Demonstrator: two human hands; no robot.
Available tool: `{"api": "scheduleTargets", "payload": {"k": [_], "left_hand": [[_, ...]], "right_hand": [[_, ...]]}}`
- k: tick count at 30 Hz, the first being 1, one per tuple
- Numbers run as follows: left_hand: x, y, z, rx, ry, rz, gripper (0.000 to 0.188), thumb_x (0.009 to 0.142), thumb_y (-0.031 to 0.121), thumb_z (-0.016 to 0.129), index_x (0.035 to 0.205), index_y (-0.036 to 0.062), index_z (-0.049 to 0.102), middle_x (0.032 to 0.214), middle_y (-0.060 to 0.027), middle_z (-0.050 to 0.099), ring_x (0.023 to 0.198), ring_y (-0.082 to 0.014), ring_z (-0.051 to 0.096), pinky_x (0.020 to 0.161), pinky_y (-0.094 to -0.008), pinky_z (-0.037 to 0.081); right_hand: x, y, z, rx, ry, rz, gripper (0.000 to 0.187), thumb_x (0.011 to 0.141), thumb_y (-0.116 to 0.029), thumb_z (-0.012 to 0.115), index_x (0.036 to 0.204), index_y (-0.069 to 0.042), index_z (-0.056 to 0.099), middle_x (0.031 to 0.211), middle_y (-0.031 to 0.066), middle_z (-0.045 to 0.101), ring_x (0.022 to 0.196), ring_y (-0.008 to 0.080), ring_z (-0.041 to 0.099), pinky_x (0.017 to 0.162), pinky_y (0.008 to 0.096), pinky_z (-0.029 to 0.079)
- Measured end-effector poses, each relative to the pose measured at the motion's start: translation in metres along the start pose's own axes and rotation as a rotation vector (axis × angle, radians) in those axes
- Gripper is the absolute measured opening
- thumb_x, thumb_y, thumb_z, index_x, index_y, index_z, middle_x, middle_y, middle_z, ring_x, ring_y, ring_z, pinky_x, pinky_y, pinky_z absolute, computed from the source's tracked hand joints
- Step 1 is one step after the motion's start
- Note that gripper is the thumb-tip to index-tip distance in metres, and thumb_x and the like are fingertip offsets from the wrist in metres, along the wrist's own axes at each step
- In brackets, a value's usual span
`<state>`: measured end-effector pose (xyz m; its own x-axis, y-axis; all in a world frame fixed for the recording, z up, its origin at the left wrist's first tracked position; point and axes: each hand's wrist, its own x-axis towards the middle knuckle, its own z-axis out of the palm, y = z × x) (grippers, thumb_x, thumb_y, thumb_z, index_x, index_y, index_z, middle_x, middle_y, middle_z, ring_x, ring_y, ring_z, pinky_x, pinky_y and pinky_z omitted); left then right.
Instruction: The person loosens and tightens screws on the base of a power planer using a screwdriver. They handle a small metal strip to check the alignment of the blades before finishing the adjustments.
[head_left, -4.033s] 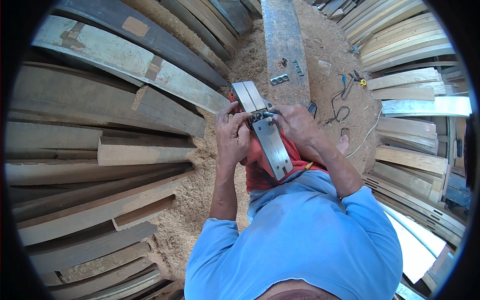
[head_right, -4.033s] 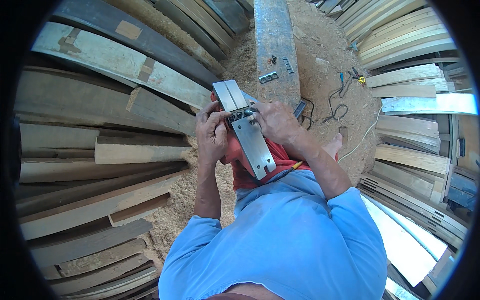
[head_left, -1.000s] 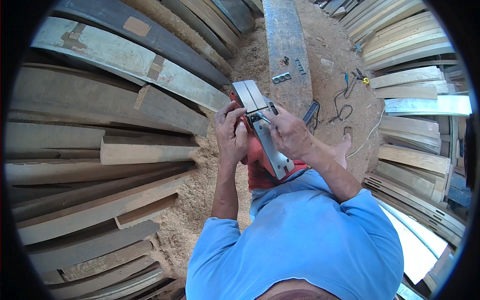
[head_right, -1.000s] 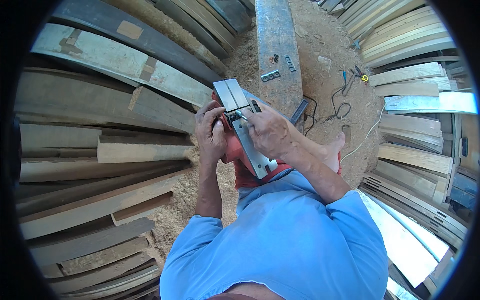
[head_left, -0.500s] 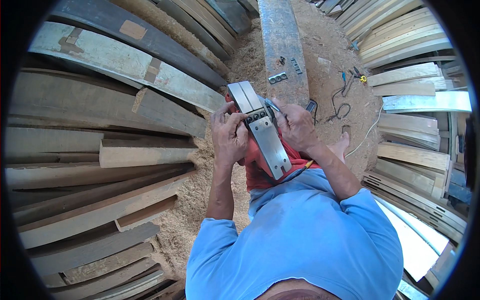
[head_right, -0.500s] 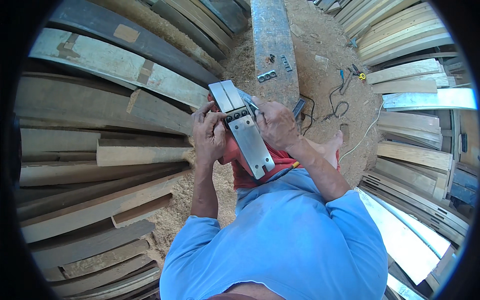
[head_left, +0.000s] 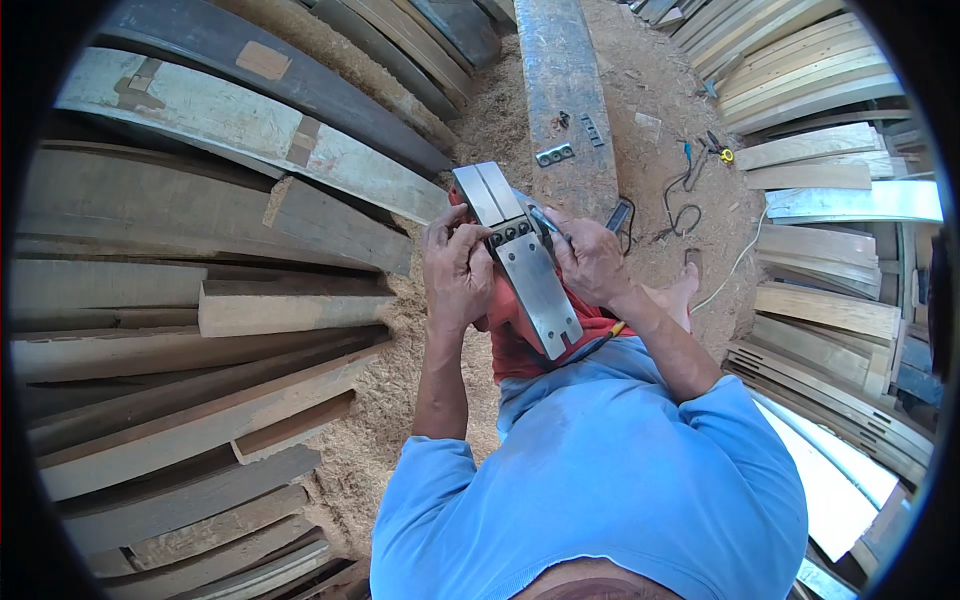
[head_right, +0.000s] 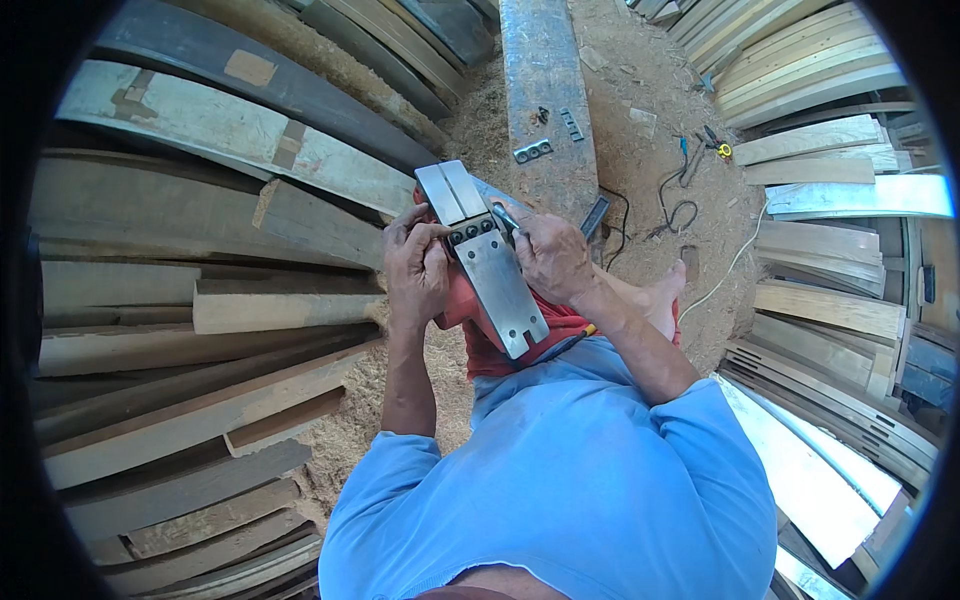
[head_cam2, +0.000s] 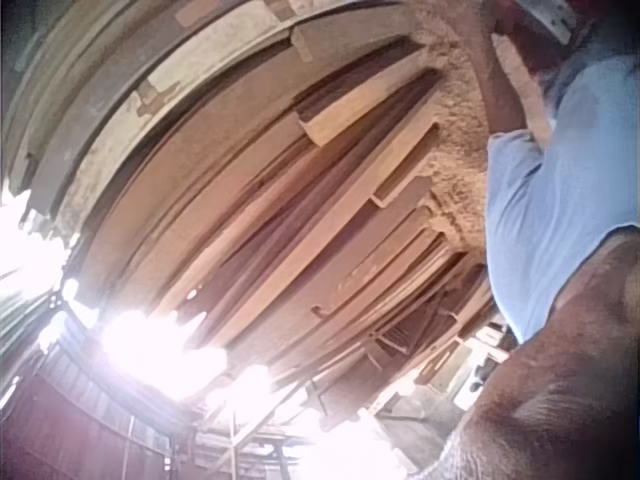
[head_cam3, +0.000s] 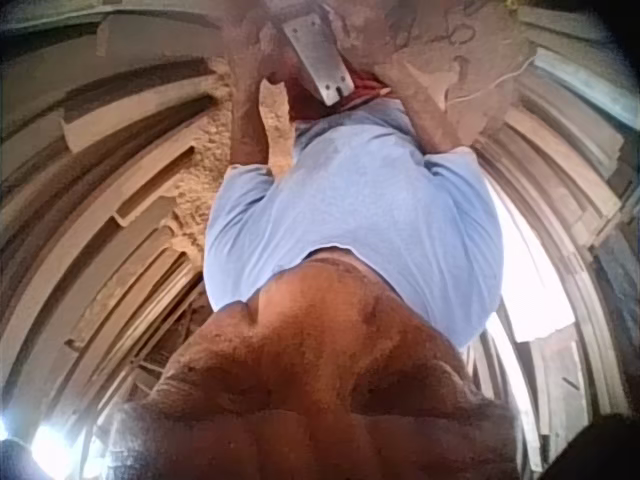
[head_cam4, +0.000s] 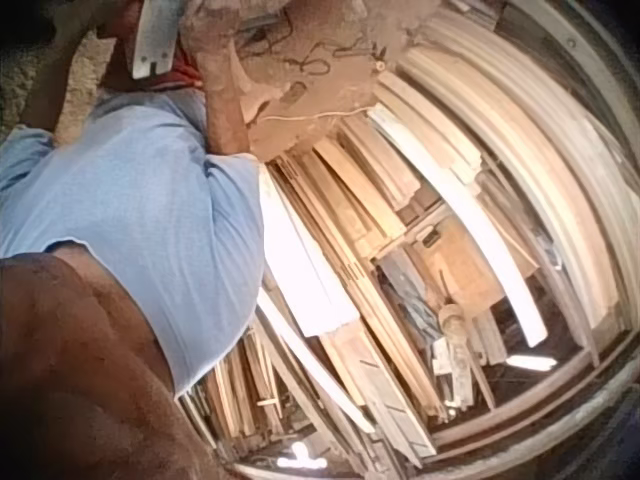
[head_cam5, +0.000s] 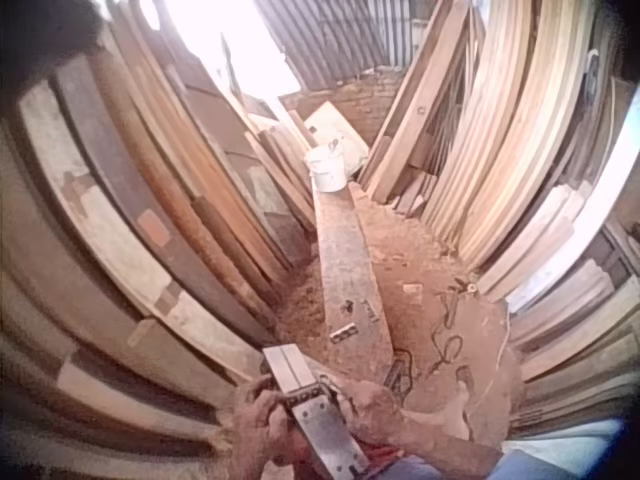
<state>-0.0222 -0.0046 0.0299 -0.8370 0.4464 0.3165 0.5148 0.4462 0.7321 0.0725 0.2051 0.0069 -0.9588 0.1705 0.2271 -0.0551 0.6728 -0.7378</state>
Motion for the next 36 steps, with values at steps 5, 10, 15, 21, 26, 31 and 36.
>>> {"api": "scheduleTargets", "payload": {"k": [5,10,15,21,26,31,36], "left_hand": [[0.000,-0.002,0.002,-0.030,0.008,-0.004,0.024,0.084,0.004,0.061,0.102,0.0045,0.075,0.132,-0.0242,0.063,0.123,-0.0409,0.056,0.107,-0.0492,0.047],[0.000,0.000,0.000,-0.022,-0.025,-0.029,0.027,0.086,0.001,0.055,0.105,0.0020,0.074,0.136,-0.0248,0.061,0.131,-0.0377,0.055,0.111,-0.0478,0.046],[-0.001,0.001,-0.001,-0.031,-0.026,-0.039,0.027,0.086,0.002,0.055,0.105,0.0021,0.074,0.137,-0.0248,0.061,0.132,-0.0380,0.055,0.111,-0.0482,0.045],[-0.001,-0.002,0.001,-0.025,0.018,-0.007,0.024,0.083,0.004,0.060,0.102,0.0042,0.075,0.131,-0.0238,0.064,0.122,-0.0400,0.057,0.107,-0.0494,0.046],[-0.001,-0.003,0.002,-0.036,0.017,0.005,0.023,0.084,0.003,0.060,0.102,0.0040,0.074,0.131,-0.0239,0.063,0.122,-0.0399,0.057,0.107,-0.0494,0.046],[-0.002,0.001,0.001,-0.040,-0.022,-0.044,0.027,0.087,0.002,0.054,0.105,0.0020,0.074,0.137,-0.0248,0.060,0.132,-0.0379,0.055,0.111,-0.0477,0.045],[-0.001,-0.001,0.001,-0.032,-0.028,-0.031,0.027,0.087,0.002,0.054,0.105,0.0019,0.074,0.137,-0.0248,0.060,0.132,-0.0378,0.055,0.111,-0.0477,0.045]], "right_hand": [[0.002,0.006,0.007,0.038,0.060,-0.035,0.039,0.101,-0.012,0.061,0.139,-0.004,0.065,0.093,0.0238,0.069,0.086,0.0410,0.068,0.079,0.0491,0.054],[0.001,0.008,0.008,-0.036,-0.022,0.001,0.039,0.101,-0.013,0.062,0.139,-0.003,0.065,0.096,0.0243,0.070,0.089,0.0407,0.069,0.081,0.0487,0.054],[0.003,0.011,0.010,0.003,0.023,-0.019,0.039,0.102,-0.014,0.062,0.139,-0.003,0.065,0.097,0.0234,0.070,0.090,0.0403,0.069,0.081,0.0485,0.054],[0.002,0.011,0.009,-0.003,0.001,-0.009,0.037,0.102,-0.013,0.062,0.137,-0.003,0.065,0.097,0.0232,0.070,0.088,0.0405,0.069,0.081,0.0483,0.054],[0.003,0.007,0.008,-0.012,0.007,-0.077,0.036,0.102,-0.012,0.061,0.136,-0.002,0.065,0.094,0.0230,0.070,0.087,0.0402,0.068,0.079,0.0481,0.054],[0.002,0.006,-0.001,-0.009,0.010,-0.004,0.036,0.101,-0.012,0.062,0.135,-0.002,0.066,0.094,0.0229,0.069,0.085,0.0400,0.068,0.078,0.0482,0.054],[0.005,0.008,0.000,0.011,0.056,-0.047,0.035,0.101,-0.012,0.062,0.135,-0.003,0.067,0.093,0.0230,0.069,0.085,0.0400,0.068,0.078,0.0484,0.054]]}}
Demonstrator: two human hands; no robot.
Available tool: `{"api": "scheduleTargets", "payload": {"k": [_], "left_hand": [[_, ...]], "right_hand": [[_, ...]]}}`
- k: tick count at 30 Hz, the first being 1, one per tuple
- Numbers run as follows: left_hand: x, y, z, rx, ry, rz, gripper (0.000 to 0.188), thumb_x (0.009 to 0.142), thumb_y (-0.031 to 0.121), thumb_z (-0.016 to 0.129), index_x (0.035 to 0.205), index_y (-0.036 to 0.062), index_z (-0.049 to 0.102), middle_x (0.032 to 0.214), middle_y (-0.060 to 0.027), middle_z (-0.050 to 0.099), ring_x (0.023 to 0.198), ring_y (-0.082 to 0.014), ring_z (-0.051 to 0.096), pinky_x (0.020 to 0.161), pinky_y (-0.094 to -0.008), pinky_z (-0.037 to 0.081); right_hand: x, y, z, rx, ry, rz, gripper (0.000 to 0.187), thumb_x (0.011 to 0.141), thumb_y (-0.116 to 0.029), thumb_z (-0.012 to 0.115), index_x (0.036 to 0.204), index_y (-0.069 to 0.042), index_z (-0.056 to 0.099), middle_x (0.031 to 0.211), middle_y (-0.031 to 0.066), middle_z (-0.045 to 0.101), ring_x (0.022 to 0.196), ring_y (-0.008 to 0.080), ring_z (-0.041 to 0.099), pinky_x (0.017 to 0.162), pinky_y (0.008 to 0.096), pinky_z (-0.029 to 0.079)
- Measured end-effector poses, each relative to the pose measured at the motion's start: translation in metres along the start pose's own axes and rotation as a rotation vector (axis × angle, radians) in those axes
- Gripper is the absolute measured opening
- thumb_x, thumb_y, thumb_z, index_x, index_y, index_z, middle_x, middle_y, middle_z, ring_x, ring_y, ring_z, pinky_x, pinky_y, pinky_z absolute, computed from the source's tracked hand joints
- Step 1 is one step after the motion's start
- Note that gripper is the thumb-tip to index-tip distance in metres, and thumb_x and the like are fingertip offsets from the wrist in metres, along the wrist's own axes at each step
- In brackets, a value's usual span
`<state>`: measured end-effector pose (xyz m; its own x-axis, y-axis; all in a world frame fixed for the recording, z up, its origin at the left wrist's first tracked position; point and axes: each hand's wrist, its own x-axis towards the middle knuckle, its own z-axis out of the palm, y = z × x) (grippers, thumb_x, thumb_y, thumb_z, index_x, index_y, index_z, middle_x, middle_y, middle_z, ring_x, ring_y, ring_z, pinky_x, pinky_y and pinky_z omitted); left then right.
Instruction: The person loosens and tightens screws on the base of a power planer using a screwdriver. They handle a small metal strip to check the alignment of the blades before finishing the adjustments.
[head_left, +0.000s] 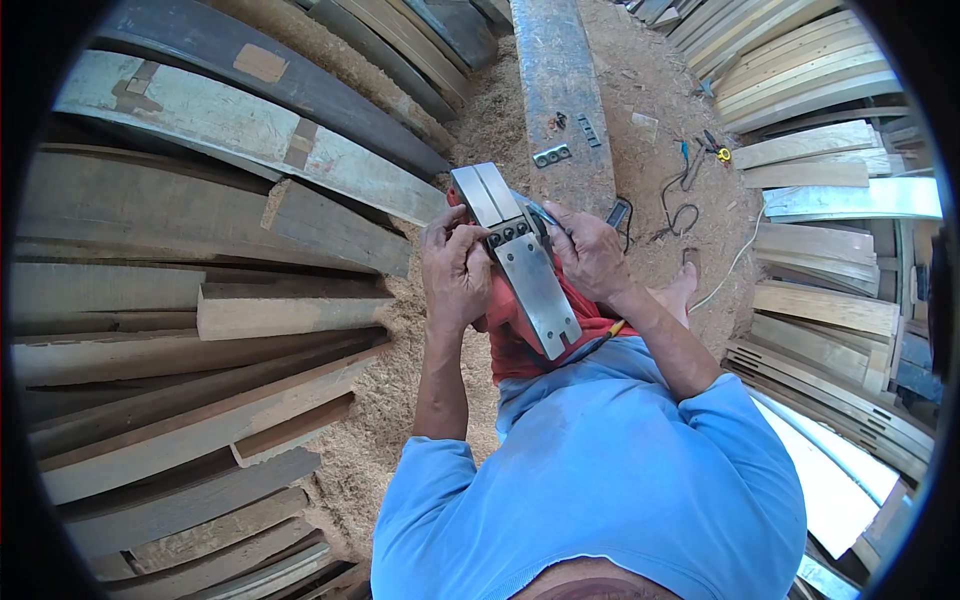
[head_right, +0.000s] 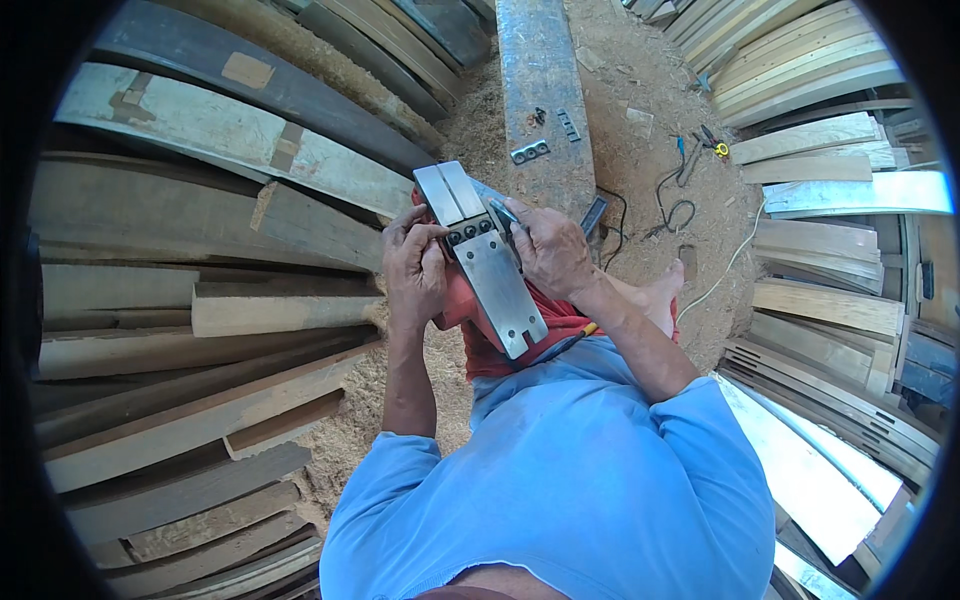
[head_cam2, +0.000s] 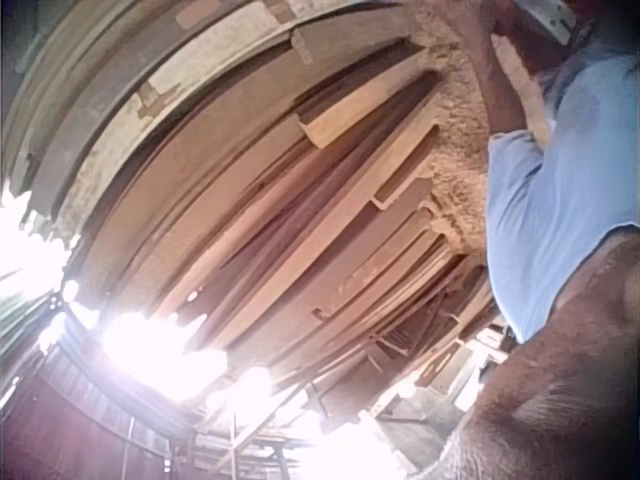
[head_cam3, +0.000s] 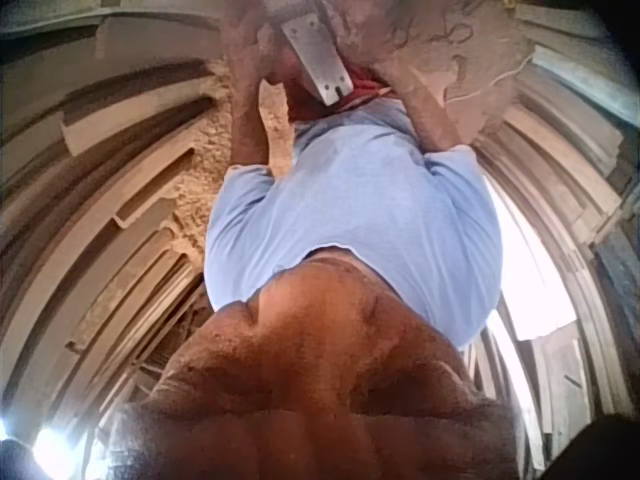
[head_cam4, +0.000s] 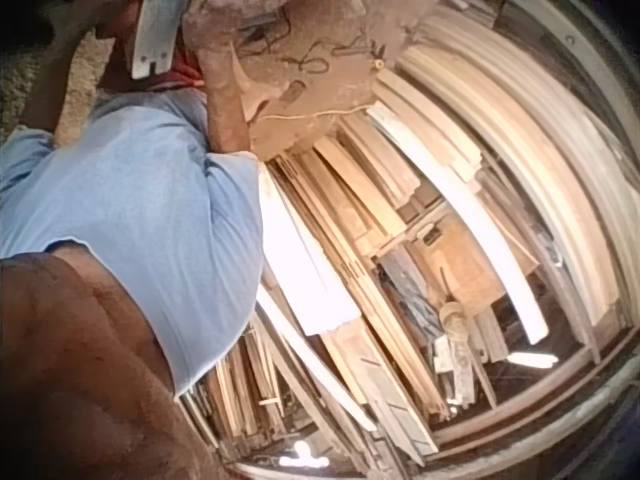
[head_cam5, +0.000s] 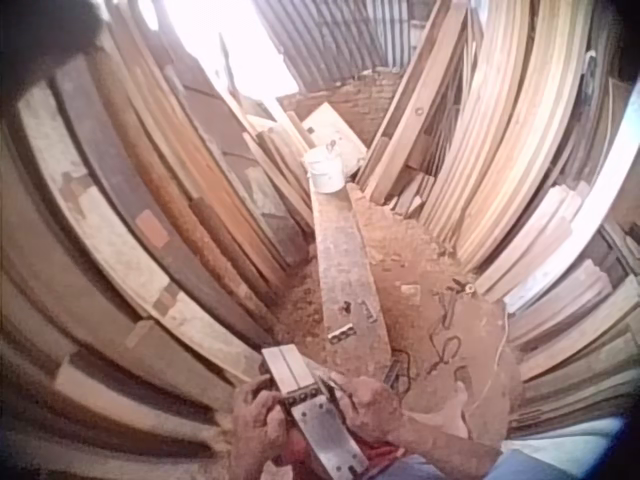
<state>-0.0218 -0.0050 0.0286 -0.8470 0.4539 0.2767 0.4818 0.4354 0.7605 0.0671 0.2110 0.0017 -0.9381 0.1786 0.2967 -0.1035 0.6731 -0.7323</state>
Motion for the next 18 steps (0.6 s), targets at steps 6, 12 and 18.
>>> {"api": "scheduleTargets", "payload": {"k": [6,12,18], "left_hand": [[0.001,-0.001,0.002,-0.016,0.037,0.030,0.022,0.084,0.004,0.060,0.102,0.0038,0.074,0.132,-0.0241,0.063,0.122,-0.0401,0.057,0.106,-0.0486,0.047],[0.000,-0.001,0.002,-0.029,0.038,0.022,0.022,0.085,0.004,0.061,0.103,0.0036,0.074,0.133,-0.0240,0.062,0.123,-0.0400,0.057,0.106,-0.0486,0.047],[0.000,-0.002,0.001,-0.009,0.034,0.023,0.022,0.086,0.004,0.061,0.103,0.0041,0.074,0.132,-0.0241,0.063,0.124,-0.0400,0.057,0.107,-0.0491,0.047]], "right_hand": [[-0.003,0.003,0.004,-0.005,-0.020,-0.021,0.035,0.102,-0.013,0.062,0.135,-0.004,0.067,0.093,0.0231,0.069,0.085,0.0398,0.068,0.077,0.0479,0.053],[0.002,-0.004,-0.002,0.007,-0.042,0.036,0.035,0.102,-0.013,0.063,0.136,-0.005,0.067,0.095,0.0220,0.070,0.087,0.0392,0.069,0.080,0.0473,0.054],[0.000,0.001,-0.012,-0.075,-0.072,-0.075,0.039,0.095,-0.010,0.063,0.133,-0.008,0.068,0.091,0.0187,0.069,0.084,0.0381,0.065,0.078,0.0475,0.052]]}}
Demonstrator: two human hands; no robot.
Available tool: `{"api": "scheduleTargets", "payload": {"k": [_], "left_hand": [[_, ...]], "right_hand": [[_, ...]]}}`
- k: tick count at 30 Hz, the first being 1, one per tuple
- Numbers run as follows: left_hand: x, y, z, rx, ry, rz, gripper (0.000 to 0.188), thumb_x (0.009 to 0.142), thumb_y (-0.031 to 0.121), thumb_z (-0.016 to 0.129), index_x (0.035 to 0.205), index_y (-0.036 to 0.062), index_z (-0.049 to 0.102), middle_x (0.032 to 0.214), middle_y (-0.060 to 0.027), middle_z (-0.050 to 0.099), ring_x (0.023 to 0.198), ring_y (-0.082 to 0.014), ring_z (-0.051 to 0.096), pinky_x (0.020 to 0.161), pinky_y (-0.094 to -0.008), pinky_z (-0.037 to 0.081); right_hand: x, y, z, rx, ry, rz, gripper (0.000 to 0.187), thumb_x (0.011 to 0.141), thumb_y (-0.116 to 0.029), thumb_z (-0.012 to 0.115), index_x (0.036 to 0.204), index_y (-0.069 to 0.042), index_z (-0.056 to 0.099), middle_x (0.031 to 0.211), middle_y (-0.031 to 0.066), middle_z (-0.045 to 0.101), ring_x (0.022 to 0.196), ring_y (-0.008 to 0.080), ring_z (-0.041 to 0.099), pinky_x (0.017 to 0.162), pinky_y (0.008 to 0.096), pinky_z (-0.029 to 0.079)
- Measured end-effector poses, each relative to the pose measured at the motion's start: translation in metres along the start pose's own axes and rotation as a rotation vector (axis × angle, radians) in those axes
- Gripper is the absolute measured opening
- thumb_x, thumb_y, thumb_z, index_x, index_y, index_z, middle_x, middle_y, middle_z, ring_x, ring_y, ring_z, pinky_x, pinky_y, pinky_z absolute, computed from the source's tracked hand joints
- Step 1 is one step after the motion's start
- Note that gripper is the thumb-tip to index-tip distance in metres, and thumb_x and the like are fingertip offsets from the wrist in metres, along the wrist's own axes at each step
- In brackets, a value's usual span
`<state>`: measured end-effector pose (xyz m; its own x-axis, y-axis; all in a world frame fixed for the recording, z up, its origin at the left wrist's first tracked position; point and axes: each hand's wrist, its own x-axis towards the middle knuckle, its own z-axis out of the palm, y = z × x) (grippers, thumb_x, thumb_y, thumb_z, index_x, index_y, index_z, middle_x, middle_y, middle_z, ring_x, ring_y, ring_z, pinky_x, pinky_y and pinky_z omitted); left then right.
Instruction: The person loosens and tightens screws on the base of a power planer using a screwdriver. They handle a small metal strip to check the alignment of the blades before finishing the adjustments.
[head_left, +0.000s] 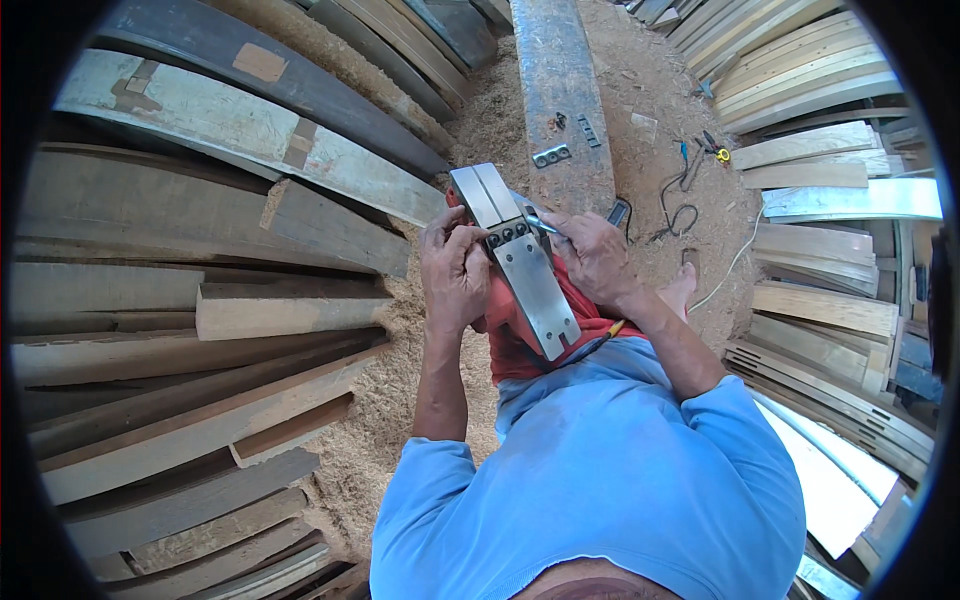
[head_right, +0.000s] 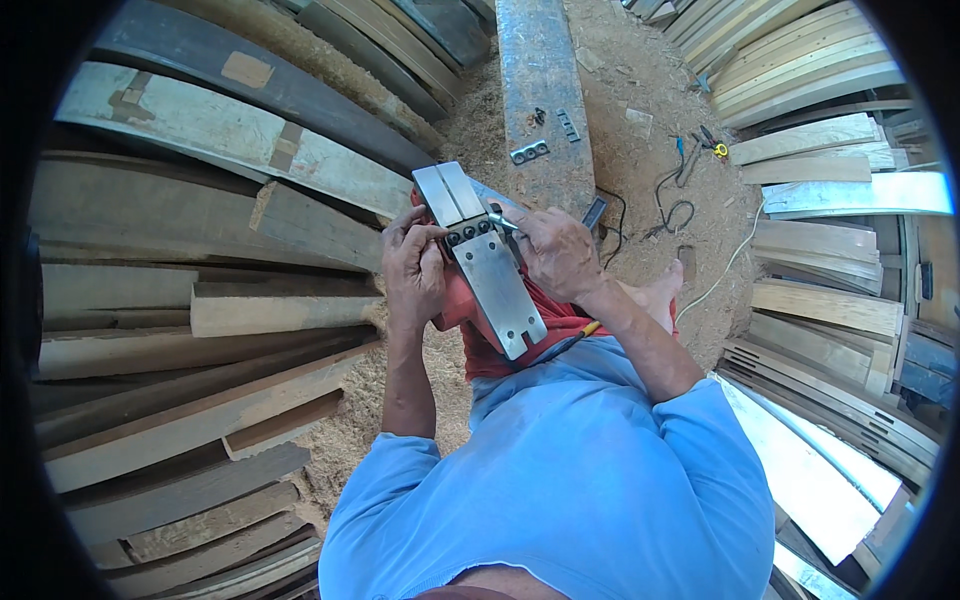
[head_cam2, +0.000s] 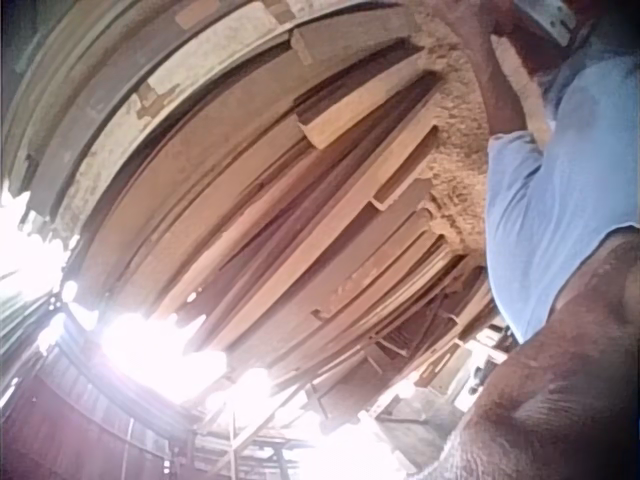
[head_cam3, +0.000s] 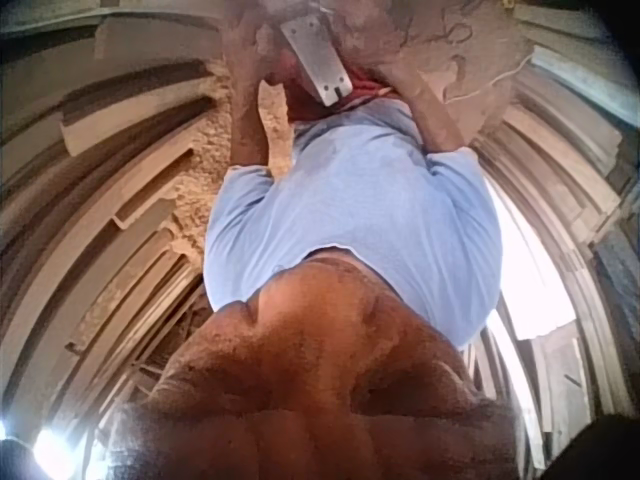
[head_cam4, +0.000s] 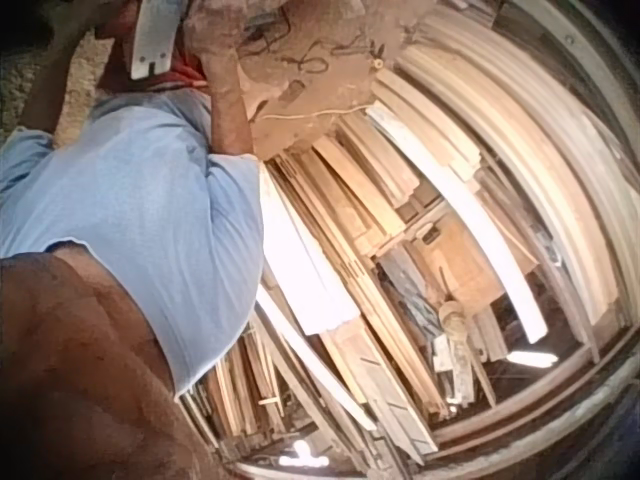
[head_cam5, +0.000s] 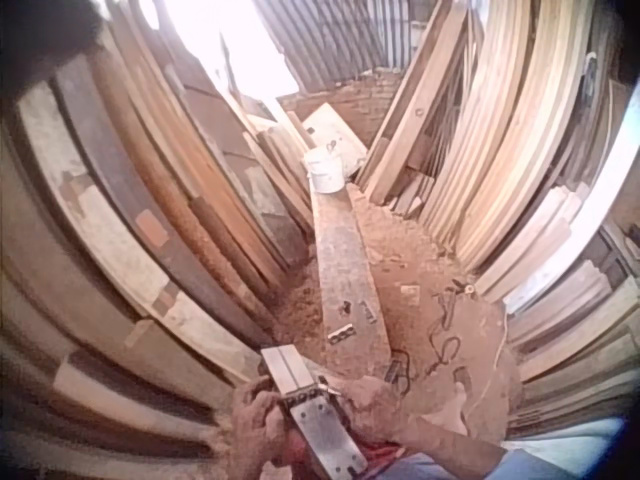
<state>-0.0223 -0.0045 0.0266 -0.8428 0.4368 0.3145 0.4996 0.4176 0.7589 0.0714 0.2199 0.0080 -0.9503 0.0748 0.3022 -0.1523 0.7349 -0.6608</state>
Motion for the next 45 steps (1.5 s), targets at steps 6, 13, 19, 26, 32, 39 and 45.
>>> {"api": "scheduleTargets", "payload": {"k": [6,13,19,26,32,39,45], "left_hand": [[0.001,0.003,0.001,0.049,0.011,-0.026,0.021,0.085,0.005,0.060,0.101,0.0048,0.074,0.129,-0.0241,0.064,0.121,-0.0399,0.058,0.105,-0.0503,0.047],[0.003,0.005,0.001,0.054,0.007,-0.038,0.020,0.085,0.006,0.061,0.101,0.0045,0.073,0.129,-0.0247,0.064,0.120,-0.0403,0.059,0.105,-0.0509,0.048],[0.002,0.002,0.002,0.057,-0.003,-0.036,0.019,0.085,0.004,0.061,0.100,0.0040,0.073,0.129,-0.0257,0.064,0.121,-0.0407,0.059,0.105,-0.0509,0.048],[0.001,0.004,0.002,0.035,0.007,-0.024,0.020,0.086,0.003,0.061,0.102,0.0051,0.074,0.130,-0.0250,0.064,0.122,-0.0401,0.059,0.105,-0.0498,0.048],[0.000,0.003,0.002,0.020,0.002,-0.013,0.023,0.087,0.002,0.059,0.105,0.0051,0.074,0.131,-0.0243,0.064,0.125,-0.0397,0.058,0.106,-0.0491,0.048],[0.000,0.001,0.003,0.004,0.020,-0.020,0.021,0.086,0.002,0.061,0.102,0.0054,0.074,0.130,-0.0248,0.064,0.122,-0.0404,0.059,0.104,-0.0503,0.049],[0.001,0.002,0.002,0.026,0.013,-0.014,0.021,0.086,0.002,0.061,0.101,0.0053,0.074,0.129,-0.0243,0.064,0.122,-0.0408,0.059,0.104,-0.0499,0.049]], "right_hand": [[0.018,-0.007,-0.020,-0.225,-0.181,-0.143,0.035,0.089,-0.007,0.064,0.123,-0.009,0.071,0.095,0.0125,0.072,0.090,0.0332,0.066,0.080,0.0446,0.054],[0.040,0.001,-0.021,-0.174,-0.363,-0.158,0.028,0.090,-0.011,0.065,0.116,-0.010,0.075,0.095,0.0156,0.073,0.093,0.0350,0.069,0.084,0.0464,0.055],[0.038,-0.002,-0.015,-0.148,-0.369,-0.037,0.026,0.096,-0.019,0.063,0.117,-0.009,0.073,0.094,0.0197,0.073,0.095,0.0396,0.070,0.088,0.0521,0.054],[0.033,-0.008,-0.018,-0.200,-0.351,-0.028,0.031,0.096,-0.017,0.063,0.124,-0.008,0.071,0.096,0.0178,0.074,0.096,0.0387,0.069,0.085,0.0507,0.055],[0.028,-0.028,-0.021,-0.032,-0.130,-0.211,0.033,0.090,-0.011,0.066,0.122,-0.008,0.071,0.091,0.0134,0.073,0.086,0.0341,0.066,0.078,0.0455,0.054],[0.031,-0.036,-0.012,-0.110,-0.188,-0.225,0.032,0.089,-0.009,0.071,0.121,-0.002,0.072,0.093,0.0143,0.071,0.087,0.0322,0.068,0.078,0.0432,0.054],[0.042,-0.037,-0.006,0.223,-0.322,0.126,0.024,0.099,-0.014,0.061,0.112,0.002,0.073,0.082,0.0152,0.073,0.073,0.0290,0.072,0.071,0.0416,0.057]]}}
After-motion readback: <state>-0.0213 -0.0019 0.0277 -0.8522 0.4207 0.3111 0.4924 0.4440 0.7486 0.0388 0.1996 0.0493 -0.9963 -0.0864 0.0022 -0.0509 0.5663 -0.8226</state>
